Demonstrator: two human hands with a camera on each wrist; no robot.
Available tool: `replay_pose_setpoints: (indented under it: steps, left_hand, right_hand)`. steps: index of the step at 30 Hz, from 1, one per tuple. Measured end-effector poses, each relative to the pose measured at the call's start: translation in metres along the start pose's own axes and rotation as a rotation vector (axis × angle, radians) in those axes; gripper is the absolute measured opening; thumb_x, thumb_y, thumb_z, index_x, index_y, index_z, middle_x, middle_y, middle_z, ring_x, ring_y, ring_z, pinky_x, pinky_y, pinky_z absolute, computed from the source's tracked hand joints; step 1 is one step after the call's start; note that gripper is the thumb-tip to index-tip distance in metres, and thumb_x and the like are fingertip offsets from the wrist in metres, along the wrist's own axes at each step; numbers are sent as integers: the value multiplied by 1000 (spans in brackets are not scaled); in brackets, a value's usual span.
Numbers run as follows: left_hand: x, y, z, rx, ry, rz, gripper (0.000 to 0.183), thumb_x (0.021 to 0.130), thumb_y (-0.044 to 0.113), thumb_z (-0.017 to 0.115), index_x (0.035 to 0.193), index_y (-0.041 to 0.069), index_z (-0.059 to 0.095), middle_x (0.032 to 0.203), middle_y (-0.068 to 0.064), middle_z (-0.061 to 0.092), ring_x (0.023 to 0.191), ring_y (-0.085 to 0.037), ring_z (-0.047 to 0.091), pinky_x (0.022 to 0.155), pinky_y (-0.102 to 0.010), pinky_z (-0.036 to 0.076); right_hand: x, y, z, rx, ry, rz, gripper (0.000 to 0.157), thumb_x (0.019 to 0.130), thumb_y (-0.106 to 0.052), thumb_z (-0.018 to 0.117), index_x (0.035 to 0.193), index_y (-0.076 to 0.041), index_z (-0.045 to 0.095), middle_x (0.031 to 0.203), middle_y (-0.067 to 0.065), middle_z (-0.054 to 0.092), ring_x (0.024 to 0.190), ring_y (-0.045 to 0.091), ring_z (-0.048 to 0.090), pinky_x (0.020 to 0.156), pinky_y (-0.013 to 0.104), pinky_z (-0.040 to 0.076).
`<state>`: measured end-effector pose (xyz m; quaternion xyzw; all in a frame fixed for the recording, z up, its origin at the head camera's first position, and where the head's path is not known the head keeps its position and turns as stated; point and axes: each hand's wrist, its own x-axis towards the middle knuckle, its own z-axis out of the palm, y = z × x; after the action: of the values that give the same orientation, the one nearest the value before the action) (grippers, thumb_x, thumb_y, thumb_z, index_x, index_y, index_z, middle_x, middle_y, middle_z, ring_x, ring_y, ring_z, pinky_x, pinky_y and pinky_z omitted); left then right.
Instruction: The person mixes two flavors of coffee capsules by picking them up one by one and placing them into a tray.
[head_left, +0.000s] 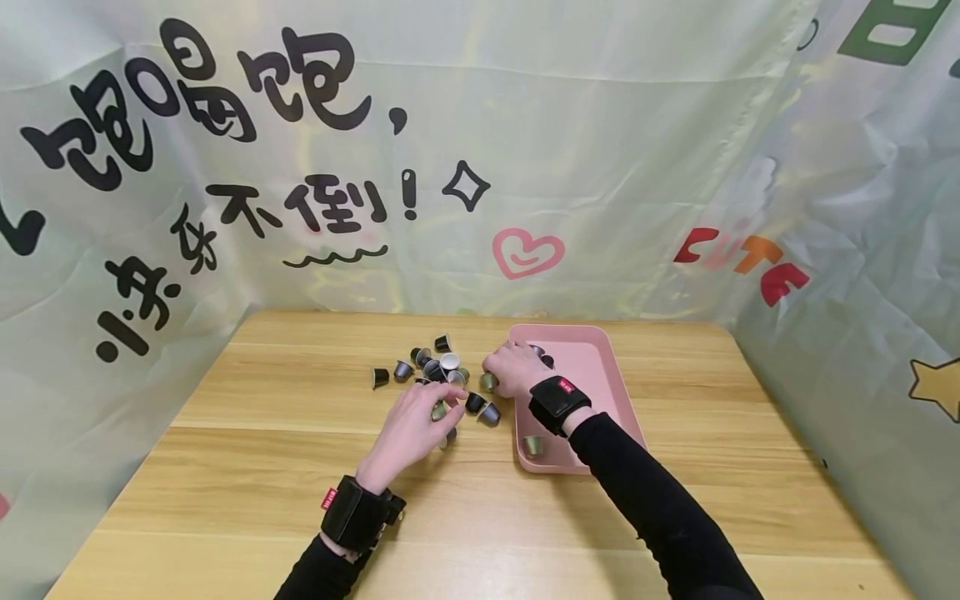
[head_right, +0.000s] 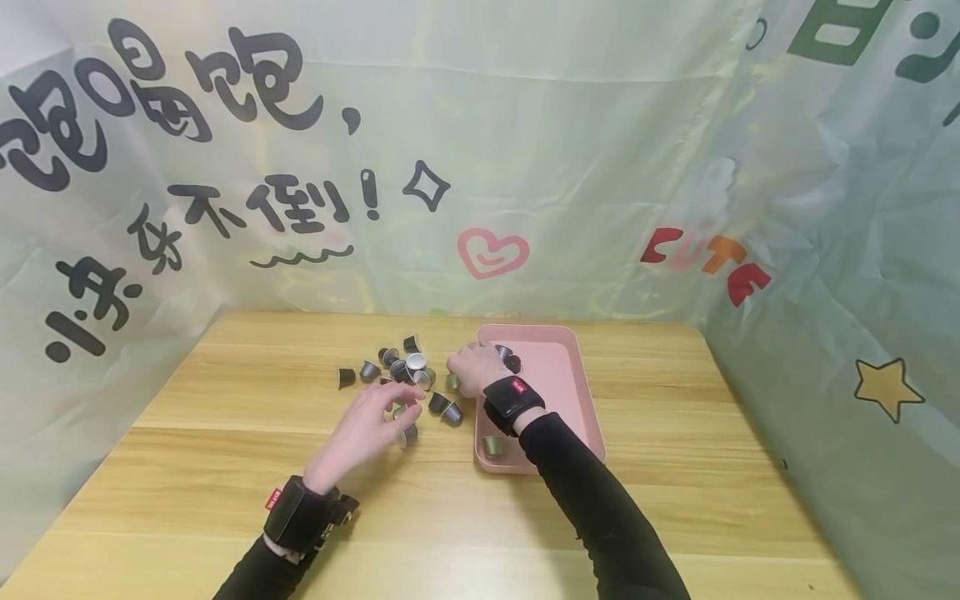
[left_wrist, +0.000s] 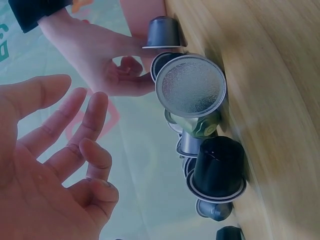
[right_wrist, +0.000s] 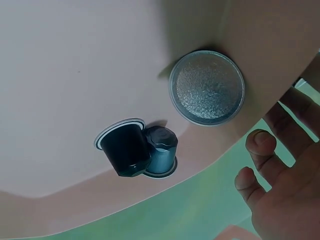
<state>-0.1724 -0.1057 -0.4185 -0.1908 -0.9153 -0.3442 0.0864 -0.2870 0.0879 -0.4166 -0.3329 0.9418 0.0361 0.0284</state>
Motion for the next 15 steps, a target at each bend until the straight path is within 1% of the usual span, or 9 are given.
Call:
replay_pose_setpoints:
  steps: [3,5,7,10,15]
  left_hand:
    - [0,0,0,-1,-1,-2,21,96,23,67,112,12,75,94,3,74,92,-28,65,78,-33,44]
    - [0,0,-1,-2,-2,-3,21,96,23,67,112,12,75,94,3,74,92,-28,64,78,-32,44]
    - [0,1,-1,-3,-2,-3,20,96,23,67,111,13,75,94,3,74,92,-28,64,77,-32,44]
    - [-1,1,-1,-1,-1,-1,20,96,23,67,111,13,75,93,3,74,91,-28,64,78,-32,44]
    - [-1,1,-1,-1,-5,0,20,96,23,67,111,13,75,94,3,74,90,-28,64,77,-31,43]
  right_hand:
    - [2,-1,2,-24,3,9,22,79,-10,78,74,-15,58,73,-2,56,81,22,57,85,39,38]
    - [2,-2,3,-31,10,10,29,78,-11,79,71,-17,52,72,-3,55,80,21,57,87,40,39]
    - [2,-2,4,-29,13,8,32,77,-11,79,69,-18,48,70,-4,52,78,20,56,87,41,39]
    - [2,-2,3,-19,17,2,31,76,-11,79,69,-18,50,68,-5,50,75,18,53,87,41,40]
    - [0,1,1,14,37,-5,21,77,-13,77,73,-18,57,68,-5,51,72,16,50,84,38,39]
